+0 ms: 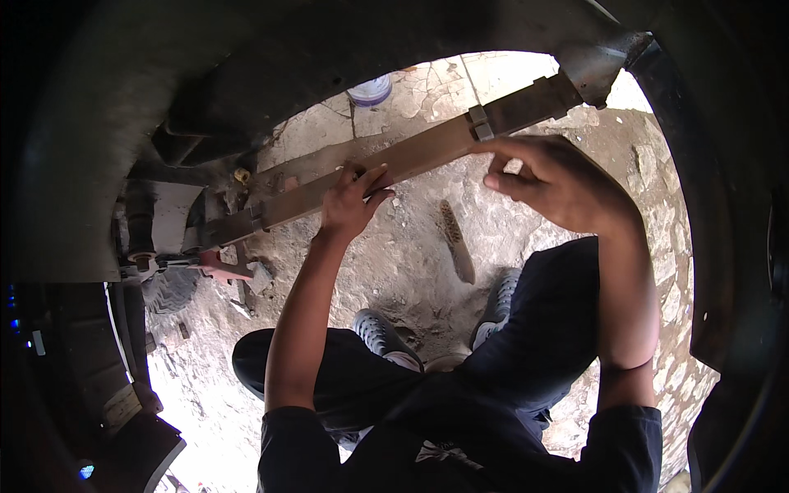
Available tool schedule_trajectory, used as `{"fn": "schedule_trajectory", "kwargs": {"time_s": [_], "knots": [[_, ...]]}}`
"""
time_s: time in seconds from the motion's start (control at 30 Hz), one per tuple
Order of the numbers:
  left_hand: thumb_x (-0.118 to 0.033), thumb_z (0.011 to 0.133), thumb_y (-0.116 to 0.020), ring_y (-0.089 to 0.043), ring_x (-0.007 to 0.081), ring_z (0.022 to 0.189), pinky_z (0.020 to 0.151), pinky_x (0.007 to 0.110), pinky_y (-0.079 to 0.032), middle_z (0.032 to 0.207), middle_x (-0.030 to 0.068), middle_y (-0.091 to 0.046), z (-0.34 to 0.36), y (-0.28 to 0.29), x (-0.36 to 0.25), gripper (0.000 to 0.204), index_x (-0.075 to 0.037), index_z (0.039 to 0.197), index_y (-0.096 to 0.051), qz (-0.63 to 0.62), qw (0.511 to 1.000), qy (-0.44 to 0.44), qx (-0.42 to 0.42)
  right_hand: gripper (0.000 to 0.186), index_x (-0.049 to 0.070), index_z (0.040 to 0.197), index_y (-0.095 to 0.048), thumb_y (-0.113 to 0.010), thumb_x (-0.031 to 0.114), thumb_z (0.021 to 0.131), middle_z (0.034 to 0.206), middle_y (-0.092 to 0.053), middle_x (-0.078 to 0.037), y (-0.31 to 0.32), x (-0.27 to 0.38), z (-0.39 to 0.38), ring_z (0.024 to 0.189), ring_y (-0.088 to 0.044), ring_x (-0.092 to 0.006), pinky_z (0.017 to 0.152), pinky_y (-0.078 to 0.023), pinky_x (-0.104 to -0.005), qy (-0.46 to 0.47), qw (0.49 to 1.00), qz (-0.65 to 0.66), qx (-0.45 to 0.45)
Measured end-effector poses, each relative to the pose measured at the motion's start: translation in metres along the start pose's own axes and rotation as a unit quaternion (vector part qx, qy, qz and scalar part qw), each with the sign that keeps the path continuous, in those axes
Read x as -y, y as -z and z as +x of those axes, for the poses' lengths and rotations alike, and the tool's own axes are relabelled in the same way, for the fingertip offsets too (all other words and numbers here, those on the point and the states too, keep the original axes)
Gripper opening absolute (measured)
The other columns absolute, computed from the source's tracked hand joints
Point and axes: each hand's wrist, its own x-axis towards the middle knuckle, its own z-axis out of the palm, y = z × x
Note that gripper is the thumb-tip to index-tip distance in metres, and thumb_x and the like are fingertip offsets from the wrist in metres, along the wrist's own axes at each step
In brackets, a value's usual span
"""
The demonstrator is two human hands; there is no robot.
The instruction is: The person sits under a vehicle and uses a hammer and a small metal tool to repeatedly tap and adjust a metal bracket on the vehicle's undercarriage. The person also uses their hands to hold and align the bracket during the process.
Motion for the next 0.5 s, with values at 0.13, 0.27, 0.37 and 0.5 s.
{"fn": "schedule_trajectory", "kwargs": {"time_s": [0.13, 0.27, 0.37, 0.5], "knots": [[-0.033, 0.088, -0.077, -0.069, 0.0294, 0.080, 0.065, 0.042, -0.058, 0.105, 0.0080, -0.063, 0.005, -0.001, 0.007, 0.038, -0.024, 0.125, -0.070, -0.013, 1.000, -0.017, -0.022, 0.039, 0.002, 0.129, -0.061, -0.061, 0.031, 0.102, 0.103, -0.072, -0.017, 0.000, -0.006, -0.003, 0.094, -0.069, -0.0285, 0.085, -0.053, -0.0388, -0.011, 0.999, 0.033, -0.007], [-0.029, 0.089, -0.076, -0.067, 0.0276, 0.078, 0.068, 0.041, -0.056, 0.102, 0.0042, -0.064, 0.009, -0.005, 0.020, 0.037, -0.023, 0.125, -0.070, 0.055, 0.997, -0.050, -0.024, 0.040, 0.001, 0.128, -0.061, -0.058, 0.031, 0.103, 0.103, -0.072, -0.020, 0.010, -0.005, -0.007, 0.096, -0.070, -0.0335, 0.086, -0.053, -0.0412, -0.059, 0.995, 0.080, -0.014], [-0.026, 0.088, -0.076, -0.066, 0.0264, 0.083, 0.073, 0.042, -0.055, 0.100, 0.0025, -0.064, 0.007, -0.010, 0.033, 0.038, -0.021, 0.125, -0.071, 0.078, 0.991, -0.098, -0.047, 0.039, 0.002, 0.129, -0.061, -0.060, 0.030, 0.102, 0.103, -0.072, -0.020, 0.008, -0.008, -0.010, 0.096, -0.069, -0.0334, 0.086, -0.053, -0.0408, -0.017, 0.998, 0.059, -0.027], [-0.021, 0.087, -0.075, -0.065, 0.0270, 0.091, 0.079, 0.043, -0.054, 0.099, 0.0043, -0.065, 0.002, -0.016, 0.029, 0.036, -0.019, 0.123, -0.072, 0.143, 0.984, -0.103, -0.037, 0.038, 0.006, 0.136, -0.060, -0.063, 0.023, 0.102, 0.102, -0.070, -0.013, 0.010, -0.013, -0.014, 0.088, -0.067, -0.0214, 0.080, -0.055, -0.0339, 0.018, 0.999, 0.028, -0.026]]}}
